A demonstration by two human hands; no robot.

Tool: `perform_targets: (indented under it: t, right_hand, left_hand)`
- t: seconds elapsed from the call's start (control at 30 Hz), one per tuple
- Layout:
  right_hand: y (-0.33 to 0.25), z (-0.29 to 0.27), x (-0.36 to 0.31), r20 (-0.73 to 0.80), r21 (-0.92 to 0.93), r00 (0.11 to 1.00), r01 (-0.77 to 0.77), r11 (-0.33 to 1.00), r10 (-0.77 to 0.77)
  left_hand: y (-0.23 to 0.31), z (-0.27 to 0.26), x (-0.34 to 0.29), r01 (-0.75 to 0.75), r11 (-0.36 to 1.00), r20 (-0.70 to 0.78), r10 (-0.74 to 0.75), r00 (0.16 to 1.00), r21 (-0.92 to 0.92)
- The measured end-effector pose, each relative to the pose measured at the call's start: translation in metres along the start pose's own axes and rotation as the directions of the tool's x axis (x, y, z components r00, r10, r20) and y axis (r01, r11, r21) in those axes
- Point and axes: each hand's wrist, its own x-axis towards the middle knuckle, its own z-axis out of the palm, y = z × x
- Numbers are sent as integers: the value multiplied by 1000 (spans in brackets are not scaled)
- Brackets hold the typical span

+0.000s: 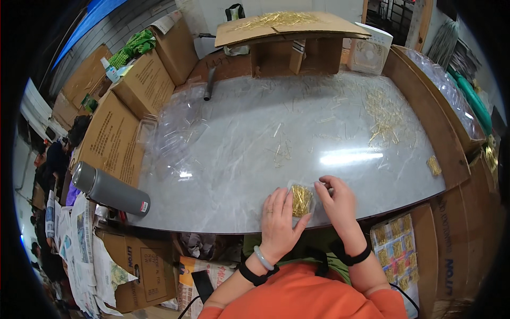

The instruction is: Sort small gold-colored metal pins into small plastic bags.

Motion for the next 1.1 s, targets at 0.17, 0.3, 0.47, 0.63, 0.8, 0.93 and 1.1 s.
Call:
perform_targets:
  t: [0.17, 0.3, 0.47, 0.63, 0.8, 0.93, 1.1]
  right_hand:
    - [15, 15, 10, 44, 87, 999, -17, 996, 13]
    - [4, 3, 1, 55, 86, 998, 2, 996, -6]
    - [1, -5, -12, 206, -40, 910, 375, 926, -359]
    - [-6, 2, 1, 220, 41, 874, 435, 899, -433]
    - [-4, 4, -3, 354, 183, 787, 472, 862, -506]
    - [-1, 7, -5, 312, 180, 837, 413, 893, -450]
    - [10, 10, -5, 333, 136, 812, 461, 877, -479]
  left_hand:
    - [-2, 8, 5, 1, 1000, 14, -1, 1000, 19]
    - [-4, 5, 1, -12, 1000, 41, 11, 999, 16]
    - [-6, 3, -1, -25, 999, 43, 26, 999, -27]
    - [-7, 4, -5, -11, 998, 23, 13, 1000, -66]
    - [-13, 5, -11, -20, 993, -5, 20, 1000, -115]
    - [-17, 9, -13, -35, 991, -50, 29, 998, -128]
    - [-18, 4, -14, -31, 990, 4, 32, 999, -140]
